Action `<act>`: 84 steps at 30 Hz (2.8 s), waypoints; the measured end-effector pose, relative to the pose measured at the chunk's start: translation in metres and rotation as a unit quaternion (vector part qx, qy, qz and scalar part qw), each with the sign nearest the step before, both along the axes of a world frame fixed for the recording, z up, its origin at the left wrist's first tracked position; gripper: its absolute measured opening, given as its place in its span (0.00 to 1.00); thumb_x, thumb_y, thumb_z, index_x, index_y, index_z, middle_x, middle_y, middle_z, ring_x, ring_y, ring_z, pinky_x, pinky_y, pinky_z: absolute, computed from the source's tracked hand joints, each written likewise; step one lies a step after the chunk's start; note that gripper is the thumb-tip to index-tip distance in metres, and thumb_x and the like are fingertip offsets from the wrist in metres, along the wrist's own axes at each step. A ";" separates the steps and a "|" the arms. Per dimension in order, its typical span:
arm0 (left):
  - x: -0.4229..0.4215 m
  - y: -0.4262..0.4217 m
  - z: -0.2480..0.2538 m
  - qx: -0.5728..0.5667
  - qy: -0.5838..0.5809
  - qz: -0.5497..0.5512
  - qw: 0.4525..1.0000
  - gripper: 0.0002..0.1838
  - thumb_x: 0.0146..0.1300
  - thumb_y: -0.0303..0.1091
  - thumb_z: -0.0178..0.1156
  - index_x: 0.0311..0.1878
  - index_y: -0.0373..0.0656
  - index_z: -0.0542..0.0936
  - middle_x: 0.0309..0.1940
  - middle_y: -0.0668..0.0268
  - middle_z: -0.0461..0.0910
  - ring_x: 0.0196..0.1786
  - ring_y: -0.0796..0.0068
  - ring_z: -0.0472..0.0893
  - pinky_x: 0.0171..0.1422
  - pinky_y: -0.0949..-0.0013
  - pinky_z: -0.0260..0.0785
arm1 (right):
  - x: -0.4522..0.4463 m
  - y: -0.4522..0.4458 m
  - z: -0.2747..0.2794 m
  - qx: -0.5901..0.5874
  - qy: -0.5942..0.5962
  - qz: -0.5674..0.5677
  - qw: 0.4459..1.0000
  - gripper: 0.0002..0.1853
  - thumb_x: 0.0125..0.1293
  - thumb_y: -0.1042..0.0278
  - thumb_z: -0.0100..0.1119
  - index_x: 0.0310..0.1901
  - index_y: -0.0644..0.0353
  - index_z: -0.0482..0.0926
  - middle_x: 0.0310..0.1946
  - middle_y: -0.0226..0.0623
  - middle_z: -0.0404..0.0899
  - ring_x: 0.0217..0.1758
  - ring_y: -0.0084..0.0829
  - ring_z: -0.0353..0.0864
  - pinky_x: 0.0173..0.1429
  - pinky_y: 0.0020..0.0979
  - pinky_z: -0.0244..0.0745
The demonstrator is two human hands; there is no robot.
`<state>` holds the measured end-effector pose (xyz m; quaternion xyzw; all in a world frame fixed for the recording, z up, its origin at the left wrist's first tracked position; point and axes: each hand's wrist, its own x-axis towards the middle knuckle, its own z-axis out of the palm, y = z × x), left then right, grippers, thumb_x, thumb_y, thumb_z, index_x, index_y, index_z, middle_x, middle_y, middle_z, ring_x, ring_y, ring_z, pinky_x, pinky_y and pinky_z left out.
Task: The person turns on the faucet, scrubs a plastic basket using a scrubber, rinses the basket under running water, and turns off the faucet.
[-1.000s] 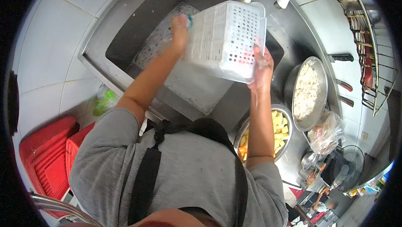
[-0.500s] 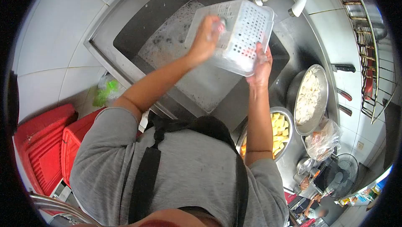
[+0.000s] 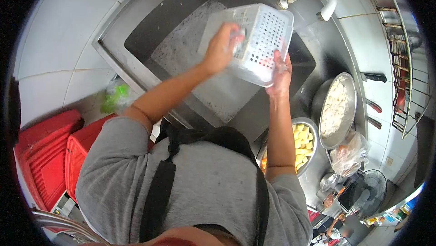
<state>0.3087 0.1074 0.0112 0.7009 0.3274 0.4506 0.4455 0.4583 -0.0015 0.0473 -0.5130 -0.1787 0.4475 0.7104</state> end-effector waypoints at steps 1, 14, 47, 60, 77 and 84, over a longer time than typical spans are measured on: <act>-0.002 0.015 0.003 -0.026 -0.003 0.019 0.999 0.13 0.68 0.37 0.55 0.50 0.40 0.72 0.45 0.53 0.78 0.50 0.53 0.78 0.54 0.56 0.68 | -0.009 -0.001 0.003 0.014 0.010 0.004 1.000 0.29 0.66 0.67 0.58 0.66 0.68 0.63 0.59 0.45 0.74 0.58 0.37 0.78 0.62 0.38 0.75; 0.026 -0.010 0.019 0.062 0.003 0.112 0.992 0.09 0.64 0.40 0.58 0.43 0.46 0.76 0.41 0.59 0.76 0.48 0.55 0.73 0.52 0.52 0.61 | -0.020 0.033 -0.054 -0.002 0.135 -0.164 0.977 0.21 0.75 0.63 0.42 0.64 0.66 0.65 0.59 0.47 0.73 0.61 0.44 0.74 0.67 0.47 0.68; 0.152 0.179 0.103 0.119 -0.032 -0.168 0.978 0.09 0.58 0.24 0.54 0.37 0.43 0.83 0.37 0.56 0.84 0.42 0.64 0.83 0.47 0.62 0.73 | 0.126 0.090 -0.163 -0.127 0.478 -0.207 0.844 0.14 0.69 0.70 0.45 0.53 0.65 0.68 0.54 0.53 0.71 0.55 0.54 0.75 0.61 0.57 0.72; 0.283 0.056 -0.087 -0.670 -0.429 -0.184 0.578 0.13 0.65 0.41 0.55 0.31 0.41 0.72 0.25 0.63 0.73 0.28 0.69 0.71 0.32 0.68 0.62 | 0.123 0.080 -0.113 -0.007 0.495 -0.263 0.828 0.19 0.64 0.73 0.40 0.56 0.67 0.64 0.58 0.54 0.67 0.58 0.53 0.73 0.55 0.60 0.75; 0.185 0.067 0.068 -0.116 0.347 -0.374 0.852 0.15 0.59 0.27 0.62 0.50 0.36 0.81 0.42 0.61 0.84 0.44 0.73 0.82 0.52 0.70 0.73 | 0.105 0.129 -0.122 0.064 0.422 -0.151 0.892 0.16 0.65 0.67 0.44 0.51 0.66 0.68 0.57 0.57 0.68 0.58 0.60 0.72 0.59 0.69 0.63; 0.185 0.075 0.043 0.006 0.386 -0.361 0.849 0.07 0.51 0.24 0.67 0.35 0.37 0.86 0.29 0.68 0.83 0.31 0.78 0.79 0.39 0.73 0.70 | 0.112 0.064 -0.039 0.031 0.437 -0.264 0.859 0.16 0.66 0.72 0.42 0.52 0.70 0.66 0.51 0.60 0.72 0.51 0.61 0.77 0.48 0.63 0.76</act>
